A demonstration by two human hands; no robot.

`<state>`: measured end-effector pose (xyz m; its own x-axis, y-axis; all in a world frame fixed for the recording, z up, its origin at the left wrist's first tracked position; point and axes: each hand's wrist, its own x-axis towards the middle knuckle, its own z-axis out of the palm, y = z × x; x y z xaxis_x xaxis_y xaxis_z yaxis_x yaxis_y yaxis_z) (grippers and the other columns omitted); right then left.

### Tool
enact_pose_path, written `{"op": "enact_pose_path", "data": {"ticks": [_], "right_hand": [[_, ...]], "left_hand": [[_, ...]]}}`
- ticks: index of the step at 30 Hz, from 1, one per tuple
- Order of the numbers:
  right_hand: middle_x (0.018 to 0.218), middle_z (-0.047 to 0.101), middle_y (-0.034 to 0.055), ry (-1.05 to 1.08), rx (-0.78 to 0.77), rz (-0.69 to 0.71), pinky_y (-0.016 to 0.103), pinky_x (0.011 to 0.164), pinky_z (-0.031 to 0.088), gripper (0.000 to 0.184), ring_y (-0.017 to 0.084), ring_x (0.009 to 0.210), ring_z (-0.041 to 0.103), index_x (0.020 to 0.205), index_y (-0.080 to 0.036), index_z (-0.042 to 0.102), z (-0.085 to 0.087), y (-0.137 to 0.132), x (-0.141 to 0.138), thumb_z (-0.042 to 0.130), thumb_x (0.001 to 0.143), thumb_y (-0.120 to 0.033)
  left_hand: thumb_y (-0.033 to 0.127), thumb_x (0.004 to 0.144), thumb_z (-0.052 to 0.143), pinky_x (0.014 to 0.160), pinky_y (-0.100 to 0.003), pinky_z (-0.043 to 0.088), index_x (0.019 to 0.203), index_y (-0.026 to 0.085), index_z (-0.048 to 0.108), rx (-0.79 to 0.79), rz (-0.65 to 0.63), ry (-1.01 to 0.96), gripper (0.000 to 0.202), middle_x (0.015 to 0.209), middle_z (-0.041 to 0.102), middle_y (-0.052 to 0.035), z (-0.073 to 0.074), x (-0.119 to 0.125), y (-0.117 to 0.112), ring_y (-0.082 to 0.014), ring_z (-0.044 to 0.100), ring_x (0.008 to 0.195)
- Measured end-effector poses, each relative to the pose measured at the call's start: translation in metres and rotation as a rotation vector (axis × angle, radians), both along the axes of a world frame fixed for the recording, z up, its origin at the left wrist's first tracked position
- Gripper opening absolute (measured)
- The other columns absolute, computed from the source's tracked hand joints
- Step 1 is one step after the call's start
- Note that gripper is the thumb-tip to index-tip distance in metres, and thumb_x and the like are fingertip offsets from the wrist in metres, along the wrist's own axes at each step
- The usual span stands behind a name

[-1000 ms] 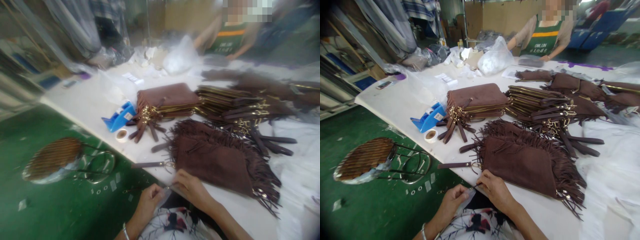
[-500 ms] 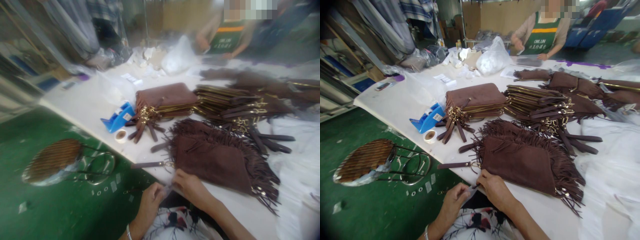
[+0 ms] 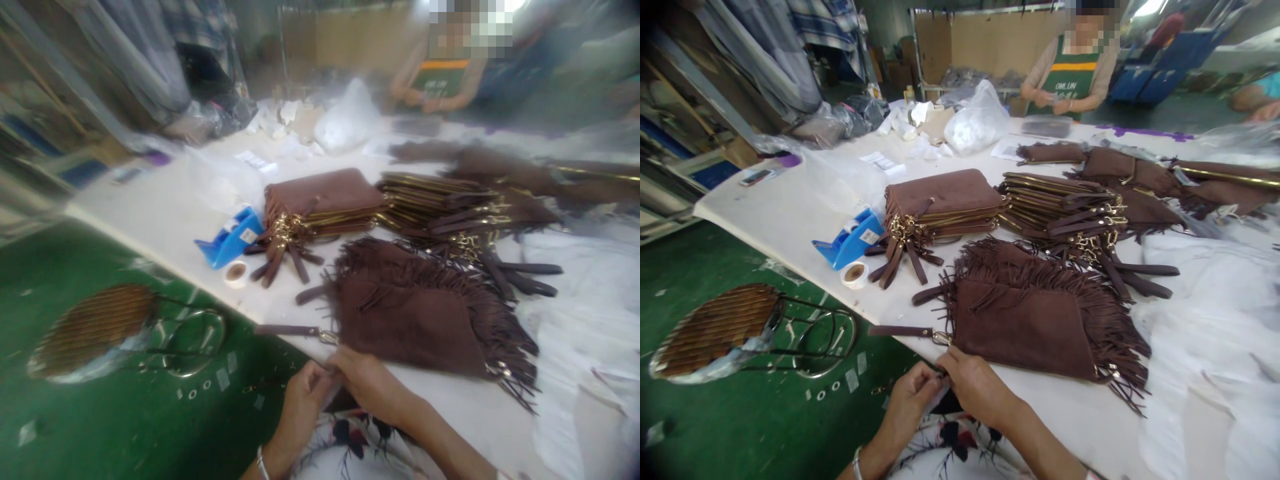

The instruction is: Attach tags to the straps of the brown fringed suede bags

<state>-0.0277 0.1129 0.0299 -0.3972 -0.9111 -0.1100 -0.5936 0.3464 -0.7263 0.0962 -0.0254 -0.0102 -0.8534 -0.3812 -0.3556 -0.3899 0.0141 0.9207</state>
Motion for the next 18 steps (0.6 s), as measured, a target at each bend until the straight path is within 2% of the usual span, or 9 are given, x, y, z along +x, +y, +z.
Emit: {"op": "enact_pose_path", "data": {"ticks": [3, 6, 12, 18], "right_hand": [[0.110, 0.058, 0.0036, -0.038, -0.082, -0.195, 0.026, 0.086, 0.045, 0.027, 0.015, 0.096, 0.059, 0.112, -0.023, 0.055, -0.004, 0.013, 0.002, 0.042, 0.093, -0.010], [0.101, 0.058, 0.0034, 0.003, -0.033, -0.346, 0.028, 0.082, 0.046, 0.023, 0.015, 0.088, 0.059, 0.106, -0.023, 0.058, -0.013, 0.025, 0.006, 0.038, 0.097, -0.016], [0.101, 0.057, 0.0040, 0.027, -0.049, -0.359, 0.027, 0.081, 0.046, 0.022, 0.016, 0.087, 0.059, 0.105, -0.023, 0.060, -0.024, 0.028, 0.011, 0.039, 0.097, -0.019], [0.098, 0.057, 0.0038, 0.023, -0.105, -0.387, 0.027, 0.079, 0.046, 0.022, 0.016, 0.085, 0.058, 0.103, -0.023, 0.060, -0.030, 0.029, 0.010, 0.039, 0.098, -0.021]], "left_hand": [[0.031, 0.085, 0.057, 0.062, -0.024, 0.035, 0.071, 0.018, 0.055, -0.101, -0.020, -0.076, 0.019, 0.065, 0.055, 0.0038, 0.000, 0.013, -0.014, -0.0140, 0.050, 0.065], [0.032, 0.087, 0.054, 0.064, -0.024, 0.036, 0.073, 0.019, 0.056, -0.135, -0.027, -0.130, 0.020, 0.068, 0.057, 0.0032, 0.000, 0.021, -0.023, -0.0149, 0.052, 0.068], [0.034, 0.086, 0.056, 0.069, -0.026, 0.040, 0.079, 0.018, 0.060, -0.125, -0.038, -0.125, 0.017, 0.074, 0.064, 0.0005, -0.008, 0.016, -0.014, -0.0178, 0.058, 0.074], [0.033, 0.086, 0.056, 0.074, -0.027, 0.044, 0.085, 0.019, 0.064, -0.117, -0.012, -0.083, 0.016, 0.081, 0.069, -0.0010, -0.008, 0.010, -0.002, -0.0188, 0.061, 0.079]]}}
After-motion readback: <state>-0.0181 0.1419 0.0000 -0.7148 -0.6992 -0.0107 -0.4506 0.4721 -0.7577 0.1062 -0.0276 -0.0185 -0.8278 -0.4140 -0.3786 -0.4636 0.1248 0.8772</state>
